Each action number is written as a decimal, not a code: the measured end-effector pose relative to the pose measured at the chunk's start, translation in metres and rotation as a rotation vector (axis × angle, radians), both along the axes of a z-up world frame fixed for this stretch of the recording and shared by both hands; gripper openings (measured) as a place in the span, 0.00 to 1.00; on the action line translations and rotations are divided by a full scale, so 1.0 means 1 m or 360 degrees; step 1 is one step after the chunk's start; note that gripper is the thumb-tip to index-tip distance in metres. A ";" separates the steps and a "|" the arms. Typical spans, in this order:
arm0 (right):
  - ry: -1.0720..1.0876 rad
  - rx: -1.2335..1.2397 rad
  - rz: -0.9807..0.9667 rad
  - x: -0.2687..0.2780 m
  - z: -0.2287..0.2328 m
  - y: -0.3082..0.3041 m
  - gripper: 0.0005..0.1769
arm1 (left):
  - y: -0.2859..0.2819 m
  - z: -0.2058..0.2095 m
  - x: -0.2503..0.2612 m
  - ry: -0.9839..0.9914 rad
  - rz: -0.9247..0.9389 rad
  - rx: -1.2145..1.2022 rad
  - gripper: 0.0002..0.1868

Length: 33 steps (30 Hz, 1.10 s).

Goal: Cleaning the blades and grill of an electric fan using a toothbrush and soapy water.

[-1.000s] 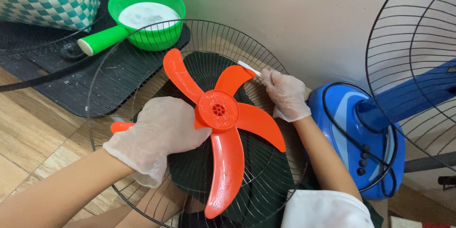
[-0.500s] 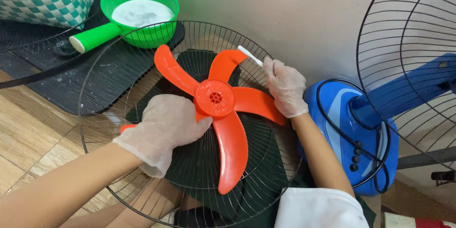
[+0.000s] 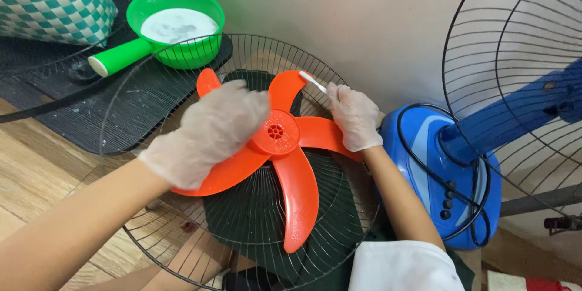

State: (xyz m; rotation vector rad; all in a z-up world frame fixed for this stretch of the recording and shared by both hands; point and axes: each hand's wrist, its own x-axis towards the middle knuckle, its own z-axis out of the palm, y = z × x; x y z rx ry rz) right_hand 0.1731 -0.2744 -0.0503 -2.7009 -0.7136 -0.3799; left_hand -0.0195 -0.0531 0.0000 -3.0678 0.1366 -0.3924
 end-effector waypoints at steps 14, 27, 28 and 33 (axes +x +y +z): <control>0.0628 -0.0059 0.0512 0.034 0.028 0.031 0.11 | 0.027 0.004 0.029 -0.0610 -0.0444 0.0136 0.28; 0.1104 0.0551 0.0158 0.000 0.033 0.026 0.18 | 0.035 0.018 0.008 0.0134 -0.0350 -0.0008 0.35; 0.1050 0.0439 0.0056 -0.001 0.037 0.024 0.19 | 0.034 0.016 0.007 0.0149 -0.0358 -0.0058 0.36; 0.1136 0.0201 0.0038 0.011 0.019 0.018 0.18 | 0.030 0.010 0.009 0.0325 -0.0320 -0.0105 0.38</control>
